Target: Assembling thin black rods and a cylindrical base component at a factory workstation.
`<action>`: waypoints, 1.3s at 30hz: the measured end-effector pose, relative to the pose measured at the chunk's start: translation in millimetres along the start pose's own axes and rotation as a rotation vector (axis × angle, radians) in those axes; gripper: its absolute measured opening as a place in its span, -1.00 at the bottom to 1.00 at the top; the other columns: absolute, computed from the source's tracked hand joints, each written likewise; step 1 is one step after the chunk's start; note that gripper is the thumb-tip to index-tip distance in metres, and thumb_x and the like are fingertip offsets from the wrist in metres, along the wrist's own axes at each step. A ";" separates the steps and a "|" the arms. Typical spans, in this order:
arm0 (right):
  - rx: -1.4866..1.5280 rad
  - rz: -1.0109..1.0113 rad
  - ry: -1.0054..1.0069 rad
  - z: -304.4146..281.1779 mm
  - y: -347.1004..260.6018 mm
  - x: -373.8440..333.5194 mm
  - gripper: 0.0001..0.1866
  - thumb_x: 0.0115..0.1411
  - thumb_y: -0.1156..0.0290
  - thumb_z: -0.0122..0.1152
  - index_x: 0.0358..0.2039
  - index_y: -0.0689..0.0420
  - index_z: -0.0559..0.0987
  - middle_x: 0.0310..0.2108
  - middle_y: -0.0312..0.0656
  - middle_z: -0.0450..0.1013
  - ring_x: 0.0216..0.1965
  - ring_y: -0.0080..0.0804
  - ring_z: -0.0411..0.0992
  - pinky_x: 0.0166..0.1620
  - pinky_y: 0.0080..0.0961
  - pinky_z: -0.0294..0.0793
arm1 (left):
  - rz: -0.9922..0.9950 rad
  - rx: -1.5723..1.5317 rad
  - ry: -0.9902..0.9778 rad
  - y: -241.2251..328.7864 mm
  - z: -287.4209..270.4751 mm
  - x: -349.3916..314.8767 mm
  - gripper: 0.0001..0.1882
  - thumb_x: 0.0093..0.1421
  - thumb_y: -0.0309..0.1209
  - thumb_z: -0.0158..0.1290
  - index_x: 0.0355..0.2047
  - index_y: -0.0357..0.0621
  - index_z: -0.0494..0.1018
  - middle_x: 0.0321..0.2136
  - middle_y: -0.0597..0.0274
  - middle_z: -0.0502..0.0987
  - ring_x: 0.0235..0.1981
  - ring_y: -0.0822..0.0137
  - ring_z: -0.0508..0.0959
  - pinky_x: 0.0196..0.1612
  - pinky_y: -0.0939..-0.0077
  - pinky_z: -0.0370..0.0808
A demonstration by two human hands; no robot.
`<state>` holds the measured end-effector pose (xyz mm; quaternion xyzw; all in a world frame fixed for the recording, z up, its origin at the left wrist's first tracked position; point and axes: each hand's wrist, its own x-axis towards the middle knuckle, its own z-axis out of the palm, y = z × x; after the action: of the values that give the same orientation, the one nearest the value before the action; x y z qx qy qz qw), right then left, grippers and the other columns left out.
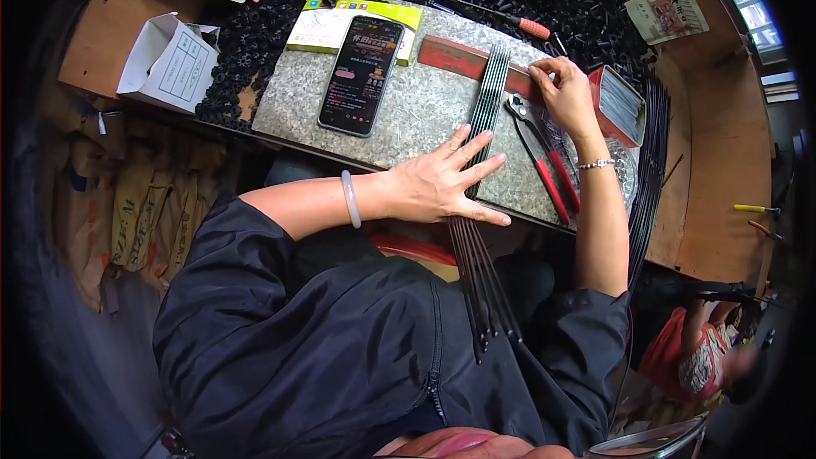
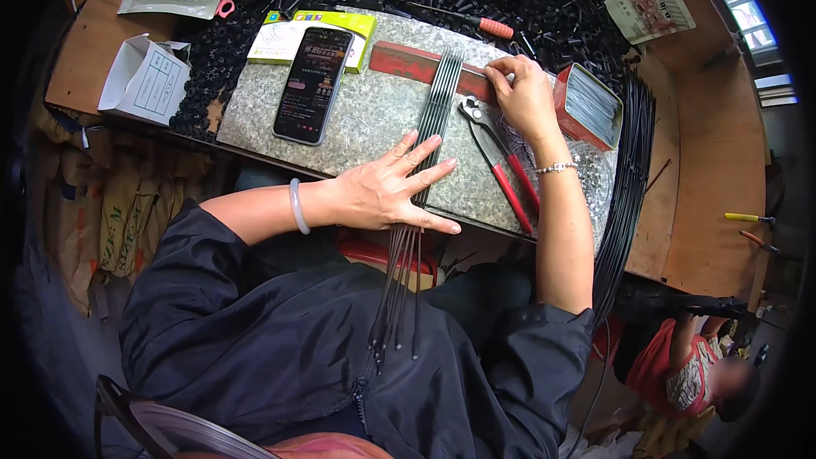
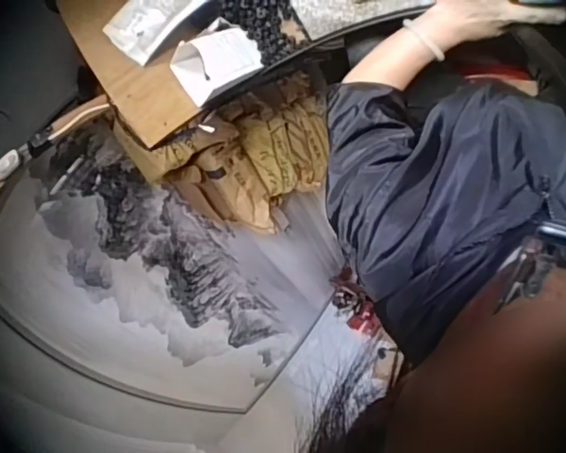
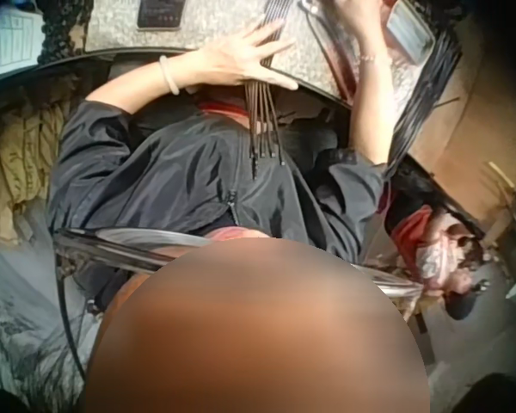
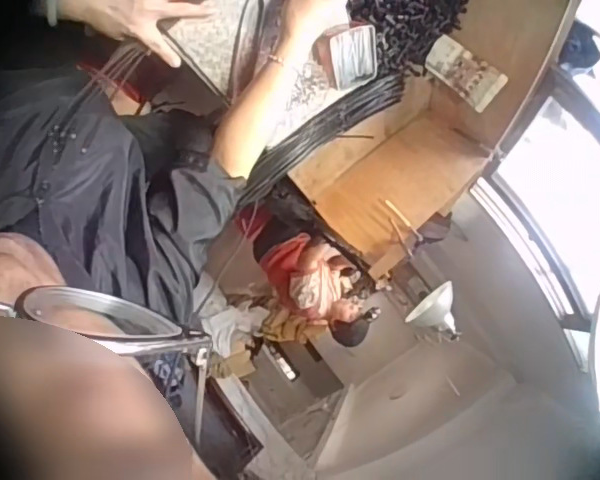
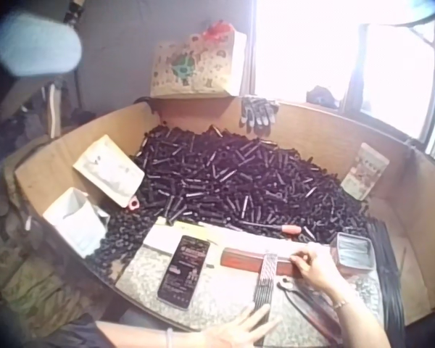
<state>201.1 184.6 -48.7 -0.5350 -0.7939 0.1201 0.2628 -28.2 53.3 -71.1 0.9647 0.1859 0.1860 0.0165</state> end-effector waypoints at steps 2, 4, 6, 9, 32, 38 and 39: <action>0.022 -0.001 -0.022 0.7 -2.6 0.6 -0.82 0.11 0.35 0.19 -0.36 0.20 0.58 -0.42 -0.15 0.47 -0.41 -0.37 0.42 -0.31 -0.49 0.37 | 0.002 0.007 0.006 0.0 1.4 -0.1 -0.24 0.04 -0.42 -0.06 0.18 0.77 0.07 0.15 -0.16 0.18 0.15 -0.28 0.20 0.13 -0.24 0.20; 0.041 0.011 -0.022 2.6 -4.4 1.8 -0.82 0.11 0.35 0.18 -0.36 0.20 0.58 -0.42 -0.14 0.47 -0.36 -0.36 0.43 -0.27 -0.49 0.38 | 0.000 0.010 0.009 -0.3 1.6 0.5 -0.24 0.04 -0.42 -0.05 0.18 0.77 0.08 0.15 -0.16 0.18 0.16 -0.28 0.20 0.13 -0.24 0.19; -0.020 -0.012 -0.040 2.3 -6.4 3.0 -0.82 0.11 0.35 0.18 -0.36 0.21 0.58 -0.41 -0.13 0.47 -0.34 -0.34 0.45 -0.25 -0.49 0.39 | -0.004 0.015 0.014 -0.5 2.3 0.4 -0.24 0.03 -0.42 -0.05 0.18 0.77 0.08 0.15 -0.16 0.18 0.16 -0.27 0.19 0.13 -0.24 0.19; 0.025 0.016 -0.045 3.1 -3.7 3.7 -0.82 0.11 0.36 0.18 -0.37 0.22 0.58 -0.41 -0.12 0.47 -0.34 -0.30 0.45 -0.24 -0.47 0.39 | -0.006 -0.020 0.013 -1.0 2.9 0.3 -0.24 0.03 -0.41 -0.05 0.18 0.77 0.08 0.15 -0.16 0.18 0.16 -0.27 0.19 0.14 -0.24 0.19; 0.222 0.114 -0.057 12.8 -3.2 10.0 -0.83 0.08 0.39 0.19 -0.38 0.22 0.59 -0.44 -0.08 0.50 -0.40 -0.27 0.47 -0.27 -0.43 0.42 | -0.007 -0.010 0.024 -0.5 3.6 0.5 -0.24 0.02 -0.43 -0.05 0.18 0.76 0.08 0.14 -0.15 0.20 0.16 -0.25 0.20 0.13 -0.22 0.20; 0.152 0.072 -0.077 12.0 -3.0 12.7 -0.82 0.08 0.38 0.20 -0.38 0.22 0.59 -0.44 -0.08 0.50 -0.39 -0.28 0.48 -0.27 -0.44 0.43 | 0.003 0.012 0.012 -1.2 0.4 1.2 -0.25 0.05 -0.42 -0.08 0.18 0.76 0.07 0.13 -0.14 0.21 0.15 -0.23 0.23 0.13 -0.22 0.21; 0.150 0.076 -0.076 12.6 -2.8 13.0 -0.83 0.08 0.37 0.20 -0.38 0.22 0.59 -0.44 -0.08 0.50 -0.39 -0.28 0.48 -0.27 -0.44 0.43 | 0.003 0.012 0.013 -1.2 0.4 1.3 -0.25 0.05 -0.42 -0.08 0.18 0.76 0.07 0.13 -0.14 0.21 0.15 -0.23 0.23 0.13 -0.22 0.21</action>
<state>188.3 196.5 -54.1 -0.5386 -0.7711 0.2094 0.2672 -27.4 54.9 -71.2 0.9638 0.1856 0.1910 0.0092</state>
